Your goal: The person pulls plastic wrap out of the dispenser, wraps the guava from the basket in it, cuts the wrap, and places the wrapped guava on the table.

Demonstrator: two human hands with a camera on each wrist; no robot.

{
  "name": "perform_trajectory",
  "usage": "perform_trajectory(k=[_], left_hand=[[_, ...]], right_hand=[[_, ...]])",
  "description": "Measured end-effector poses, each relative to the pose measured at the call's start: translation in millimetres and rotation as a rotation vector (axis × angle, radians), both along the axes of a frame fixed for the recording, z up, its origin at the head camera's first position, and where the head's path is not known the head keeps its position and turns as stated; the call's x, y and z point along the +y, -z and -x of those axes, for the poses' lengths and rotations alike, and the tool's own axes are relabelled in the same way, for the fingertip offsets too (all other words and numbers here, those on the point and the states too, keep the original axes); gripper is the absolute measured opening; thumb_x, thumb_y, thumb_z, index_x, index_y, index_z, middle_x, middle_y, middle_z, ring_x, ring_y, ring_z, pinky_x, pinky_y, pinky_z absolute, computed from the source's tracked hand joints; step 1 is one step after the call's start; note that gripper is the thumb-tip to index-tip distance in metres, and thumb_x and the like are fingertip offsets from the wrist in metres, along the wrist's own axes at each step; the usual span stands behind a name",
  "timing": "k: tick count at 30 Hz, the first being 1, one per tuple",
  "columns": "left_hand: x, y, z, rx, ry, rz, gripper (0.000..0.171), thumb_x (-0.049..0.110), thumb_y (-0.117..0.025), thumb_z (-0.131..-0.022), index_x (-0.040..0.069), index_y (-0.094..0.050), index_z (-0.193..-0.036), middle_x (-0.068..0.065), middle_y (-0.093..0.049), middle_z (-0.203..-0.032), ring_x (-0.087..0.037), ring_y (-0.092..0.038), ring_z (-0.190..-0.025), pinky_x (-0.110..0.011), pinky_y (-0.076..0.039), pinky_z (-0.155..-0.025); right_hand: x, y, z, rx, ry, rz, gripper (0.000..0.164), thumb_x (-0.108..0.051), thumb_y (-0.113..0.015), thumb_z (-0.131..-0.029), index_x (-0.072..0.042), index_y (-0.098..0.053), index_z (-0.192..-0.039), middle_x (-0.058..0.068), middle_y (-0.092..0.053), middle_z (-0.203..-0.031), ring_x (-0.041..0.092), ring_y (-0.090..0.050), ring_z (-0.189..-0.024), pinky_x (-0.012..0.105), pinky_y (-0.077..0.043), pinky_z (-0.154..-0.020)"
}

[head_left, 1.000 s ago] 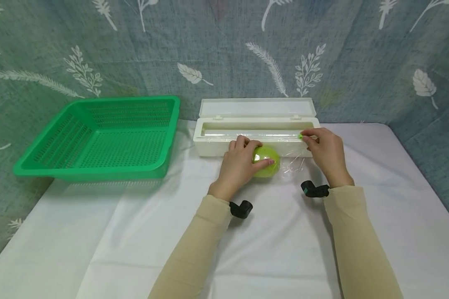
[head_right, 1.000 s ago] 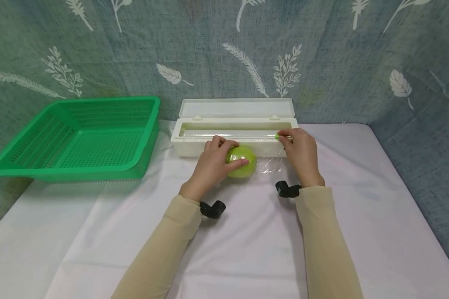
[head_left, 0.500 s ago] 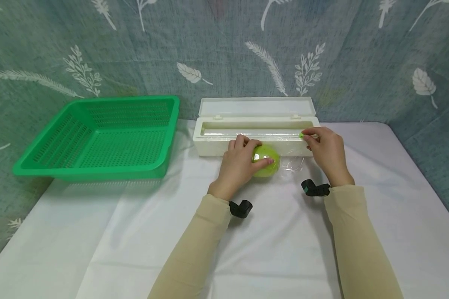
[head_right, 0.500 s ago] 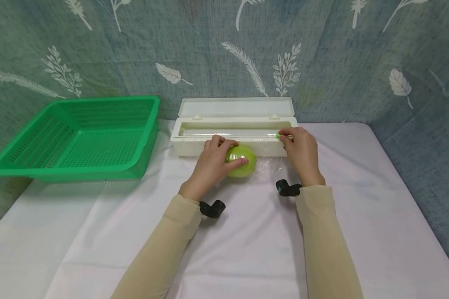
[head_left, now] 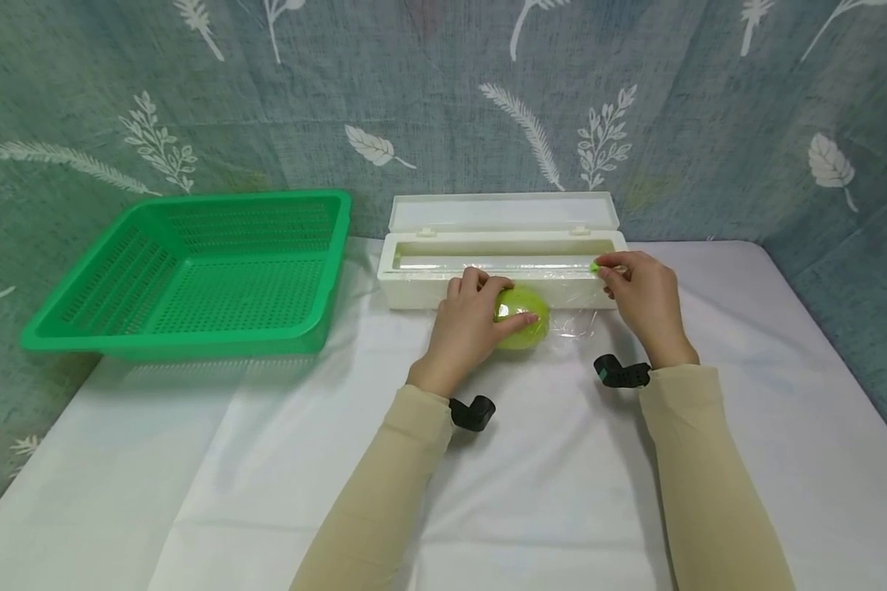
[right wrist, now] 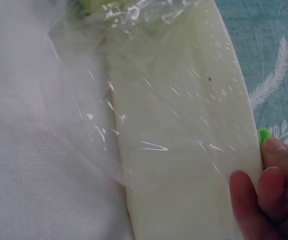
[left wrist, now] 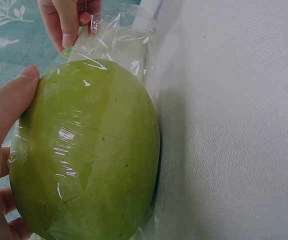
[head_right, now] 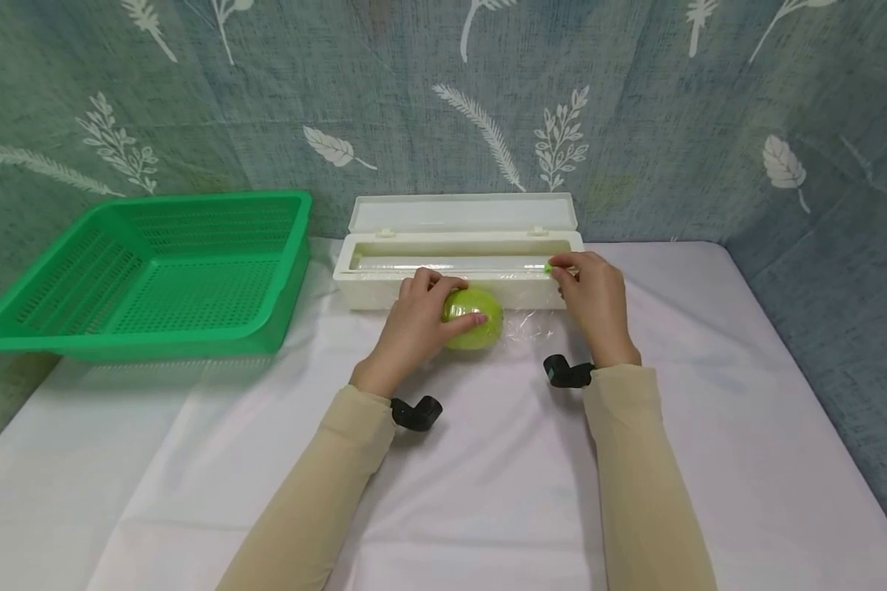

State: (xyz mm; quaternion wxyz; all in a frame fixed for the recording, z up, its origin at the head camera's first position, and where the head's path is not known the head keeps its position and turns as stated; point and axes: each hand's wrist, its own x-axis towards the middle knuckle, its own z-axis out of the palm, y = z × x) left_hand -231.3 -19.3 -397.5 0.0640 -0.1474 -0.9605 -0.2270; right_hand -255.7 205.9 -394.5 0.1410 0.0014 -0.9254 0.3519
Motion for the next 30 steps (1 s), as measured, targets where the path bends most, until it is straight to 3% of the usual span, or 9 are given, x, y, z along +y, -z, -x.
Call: perform_trajectory(k=[8,14,21,26,30], left_hand=[[0.0,-0.9,0.5,0.003,0.007,-0.005,0.061,0.063,-0.055,-0.074,0.021,-0.053,-0.119,-0.001,-0.040,-0.111,-0.020,-0.037,-0.096,-0.035,-0.038,-0.071],[-1.1,0.7,0.1,0.007,0.008,0.001,0.061,0.063,-0.055,-0.074,0.021,-0.053,-0.118,-0.002,-0.040,-0.111,-0.020,-0.037,-0.095,-0.034,-0.038,-0.071],[-1.6,1.4,-0.4,0.006,0.005,-0.012,0.061,0.063,-0.055,-0.074,0.021,-0.054,-0.118,-0.001,-0.040,-0.110,-0.020,-0.037,-0.095,-0.034,-0.038,-0.071],[-1.7,1.5,-0.9,-0.010,0.001,-0.006,0.061,0.064,-0.055,-0.074,0.022,-0.053,-0.119,-0.001,-0.039,-0.111,-0.019,-0.036,-0.096,-0.034,-0.037,-0.072],[-1.2,1.8,-0.8,-0.005,0.001,-0.008,0.061,0.064,-0.054,-0.074,0.022,-0.053,-0.119,-0.001,-0.039,-0.111,-0.019,-0.036,-0.096,-0.034,-0.037,-0.072]], right_hand=[[-0.1,-1.7,-0.5,0.034,-0.003,0.006,0.019,-0.016,-0.056,-0.088,-0.007,-0.065,-0.102,0.008,-0.059,-0.089,0.020,-0.059,-0.067,0.031,-0.042,-0.054],[-0.4,0.4,-0.7,0.026,0.000,0.027,0.019,-0.016,-0.055,-0.089,-0.005,-0.064,-0.102,0.008,-0.057,-0.090,0.018,-0.058,-0.066,0.042,-0.045,-0.053],[-0.2,-0.3,-1.3,0.023,-0.008,0.018,0.016,-0.014,-0.055,-0.089,-0.006,-0.064,-0.100,0.006,-0.055,-0.091,0.018,-0.059,-0.067,0.029,-0.044,-0.054],[-0.3,0.1,-2.2,0.016,-0.004,0.040,0.016,-0.014,-0.055,-0.089,-0.005,-0.064,-0.100,0.006,-0.054,-0.090,0.015,-0.057,-0.064,0.038,-0.045,-0.052],[0.8,0.4,-2.4,0.017,-0.005,0.032,0.016,-0.013,-0.055,-0.089,-0.005,-0.064,-0.100,0.006,-0.053,-0.090,0.017,-0.057,-0.065,0.035,-0.044,-0.052]])
